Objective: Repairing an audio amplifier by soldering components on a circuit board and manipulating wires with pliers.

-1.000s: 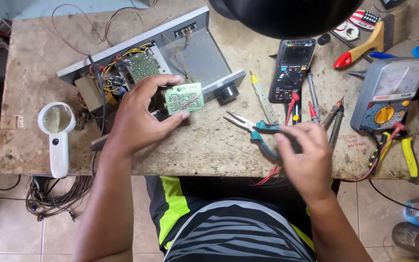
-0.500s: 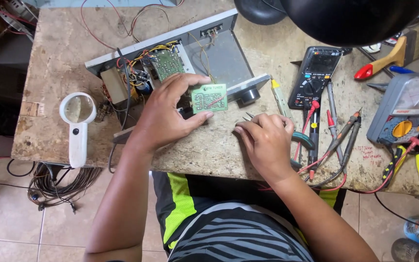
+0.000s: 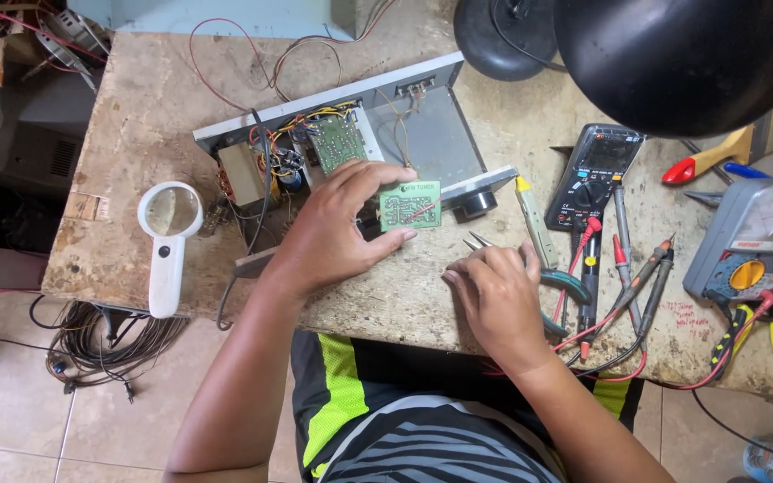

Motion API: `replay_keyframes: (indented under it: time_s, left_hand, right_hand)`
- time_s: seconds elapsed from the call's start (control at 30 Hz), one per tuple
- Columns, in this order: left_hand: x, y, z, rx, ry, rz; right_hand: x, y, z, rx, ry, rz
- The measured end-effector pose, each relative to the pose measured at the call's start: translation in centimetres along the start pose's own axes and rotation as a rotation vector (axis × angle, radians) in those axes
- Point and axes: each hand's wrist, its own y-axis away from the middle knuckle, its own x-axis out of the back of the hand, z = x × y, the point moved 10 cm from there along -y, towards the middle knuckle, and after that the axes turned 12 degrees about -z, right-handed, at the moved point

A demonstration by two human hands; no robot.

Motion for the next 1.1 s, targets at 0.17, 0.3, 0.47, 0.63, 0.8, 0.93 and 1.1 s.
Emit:
replay_keyframes:
  time_s: [0.17, 0.3, 0.47, 0.63, 0.8, 0.93, 1.1]
  left_hand:
    - [-0.1, 0.1, -0.1, -0.006, 0.008, -0.009]
    - [0.1, 0.2, -0.1, -0.036, 0.009, 0.01]
    - [0.0, 0.3, -0.4, -0.032, 0.016, 0.002]
    - [-0.1, 0.2, -0.5, -0.026, 0.029, -0.013]
    - [-0.1, 0.3, -0.6, -0.033, 0.028, 0.002]
    - [-0.1, 0.3, -0.9, -0.018, 0.042, -0.01]
    - [-0.3, 0.2, -1.0, -0.006, 0.04, -0.022]
  right_hand:
    - [-0.4, -0.5, 0.1, -0.027, -0.006, -0.085]
    - [-0.5, -0.3, 0.0, 0.014, -0.002, -0.05]
    - [-0.5, -0.4, -0.8, 0.076, 0.091, -0.036]
    - [-0.6, -0.3, -1.3, 0.145, 0.154, -0.005]
    - [0.4, 0.7, -2.6, 0.176, 0.119, 0.059]
    - [0.5, 1.2, -2.4, 0.151, 0.098, 0.091]
    - [-0.2, 0.9, -2.2, 0.13, 0.124, 0.064]
